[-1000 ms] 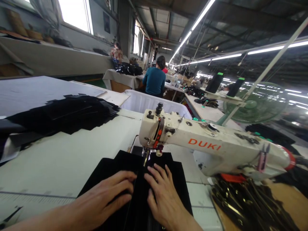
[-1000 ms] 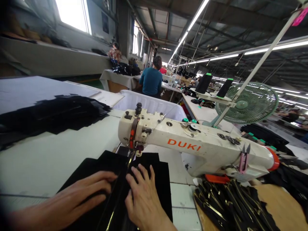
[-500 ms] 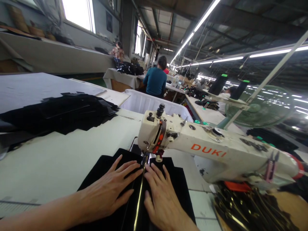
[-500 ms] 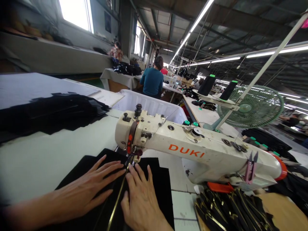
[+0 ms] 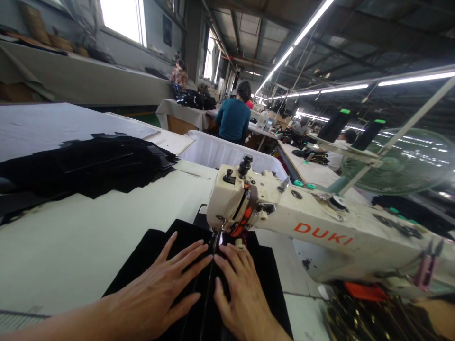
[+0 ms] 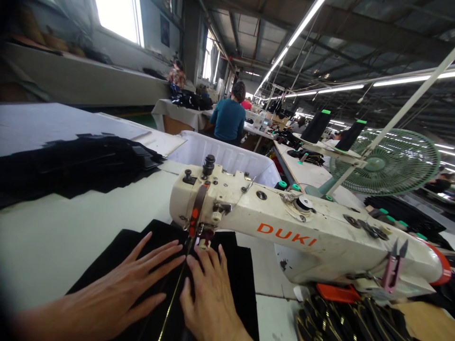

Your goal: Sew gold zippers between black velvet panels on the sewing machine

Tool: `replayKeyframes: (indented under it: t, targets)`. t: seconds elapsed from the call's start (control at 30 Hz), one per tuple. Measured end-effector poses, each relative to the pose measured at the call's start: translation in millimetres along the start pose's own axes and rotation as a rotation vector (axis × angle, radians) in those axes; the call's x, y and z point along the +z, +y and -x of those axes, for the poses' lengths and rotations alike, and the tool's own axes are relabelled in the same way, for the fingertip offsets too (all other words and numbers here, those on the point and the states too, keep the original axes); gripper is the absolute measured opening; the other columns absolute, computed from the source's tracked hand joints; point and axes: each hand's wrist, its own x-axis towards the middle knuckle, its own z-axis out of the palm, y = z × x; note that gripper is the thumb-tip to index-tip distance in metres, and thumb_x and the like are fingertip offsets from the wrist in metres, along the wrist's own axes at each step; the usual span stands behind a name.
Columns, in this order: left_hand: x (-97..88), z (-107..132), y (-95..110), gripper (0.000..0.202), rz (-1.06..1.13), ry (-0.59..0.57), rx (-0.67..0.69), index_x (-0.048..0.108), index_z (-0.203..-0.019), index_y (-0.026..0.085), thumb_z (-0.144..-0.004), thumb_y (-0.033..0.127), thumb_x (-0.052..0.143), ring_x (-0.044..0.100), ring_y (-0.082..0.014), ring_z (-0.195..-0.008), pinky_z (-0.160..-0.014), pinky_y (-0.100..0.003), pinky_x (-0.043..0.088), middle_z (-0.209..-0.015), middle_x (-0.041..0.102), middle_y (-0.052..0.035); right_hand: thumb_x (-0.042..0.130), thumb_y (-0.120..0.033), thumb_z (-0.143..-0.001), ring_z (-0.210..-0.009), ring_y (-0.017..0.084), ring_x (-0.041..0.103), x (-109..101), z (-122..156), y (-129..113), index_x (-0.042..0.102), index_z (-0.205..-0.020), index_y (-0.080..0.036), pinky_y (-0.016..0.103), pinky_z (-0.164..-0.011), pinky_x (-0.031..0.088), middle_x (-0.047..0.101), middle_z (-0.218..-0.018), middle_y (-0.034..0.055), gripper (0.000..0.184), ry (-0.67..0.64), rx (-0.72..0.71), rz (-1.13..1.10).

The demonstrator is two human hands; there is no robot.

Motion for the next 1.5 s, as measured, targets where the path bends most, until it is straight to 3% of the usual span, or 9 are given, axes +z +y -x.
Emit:
replayKeyframes:
  t: [0.27,0.53,0.97,1.13,1.33,1.5]
  targets:
    - [1.3,3.7,-14.2,0.064,-0.046,0.03,0.025,0.027,-0.159,0.027,-0.102,0.038,0.054,0.039,-0.0253,-0.145,-0.123,-0.055,-0.003,-0.161,0.033,-0.0062,0.051,-0.019,-0.095,-0.125,0.028,0.059,3.9,0.6,3.0,0.061,-0.134,-0.021,0.059,-0.112,0.043,0.065,-0.133,0.0042,0.04,0.037,-0.042,0.05]
    - [7.7,7.4,-9.7,0.065,-0.122,0.002,0.03,0.022,-0.16,0.025,-0.103,0.034,0.051,0.035,-0.022,-0.147,-0.119,-0.05,-0.018,-0.162,0.03,-0.0039,0.05,-0.018,-0.095,-0.124,0.028,0.059,6.9,2.0,4.7,0.062,-0.132,-0.019,0.06,-0.111,0.045,0.066,-0.132,0.0034,0.039,0.064,-0.074,0.066]
    - [5.1,-0.9,-13.9,0.066,-0.07,-0.021,0.037,0.019,-0.161,0.024,-0.104,0.034,0.05,0.033,-0.0231,-0.147,-0.12,-0.051,-0.015,-0.163,0.029,-0.0057,0.05,-0.015,-0.093,-0.125,0.026,0.059,11.3,0.7,5.9,0.061,-0.133,-0.019,0.055,-0.113,0.043,0.065,-0.133,0.0016,0.043,0.091,-0.08,0.101]
    - [2.2,-1.8,-13.6,0.066,-0.02,-0.062,0.013,0.015,-0.161,0.025,-0.104,0.031,0.048,0.032,-0.0237,-0.148,-0.12,-0.054,-0.009,-0.163,0.029,-0.0055,0.051,-0.015,-0.092,-0.12,0.024,0.062,12.5,0.1,6.9,0.063,-0.13,-0.019,0.05,-0.114,0.044,0.068,-0.13,0.0002,0.041,0.138,-0.097,0.103]
    - [0.6,0.0,-15.3,0.067,-0.001,-0.054,0.012,0.02,-0.161,0.027,-0.102,0.032,0.052,0.04,-0.0218,-0.144,-0.123,-0.049,0.004,-0.16,0.038,-0.003,0.052,-0.016,-0.092,-0.118,0.023,0.064,16.3,-0.2,8.2,0.064,-0.128,-0.021,0.048,-0.114,0.044,0.069,-0.127,-0.0013,0.039,0.163,-0.096,0.124]
    - [-0.1,-1.1,-18.3,0.064,-0.025,-0.079,0.041,0.019,-0.161,0.028,-0.104,0.033,0.049,0.036,-0.0218,-0.146,-0.122,-0.049,0.007,-0.162,0.032,-0.0022,0.052,-0.017,-0.092,-0.117,0.023,0.064,14.7,-1.4,8.9,0.065,-0.128,-0.021,0.045,-0.114,0.044,0.069,-0.127,-0.0023,0.038,0.166,-0.121,0.144]
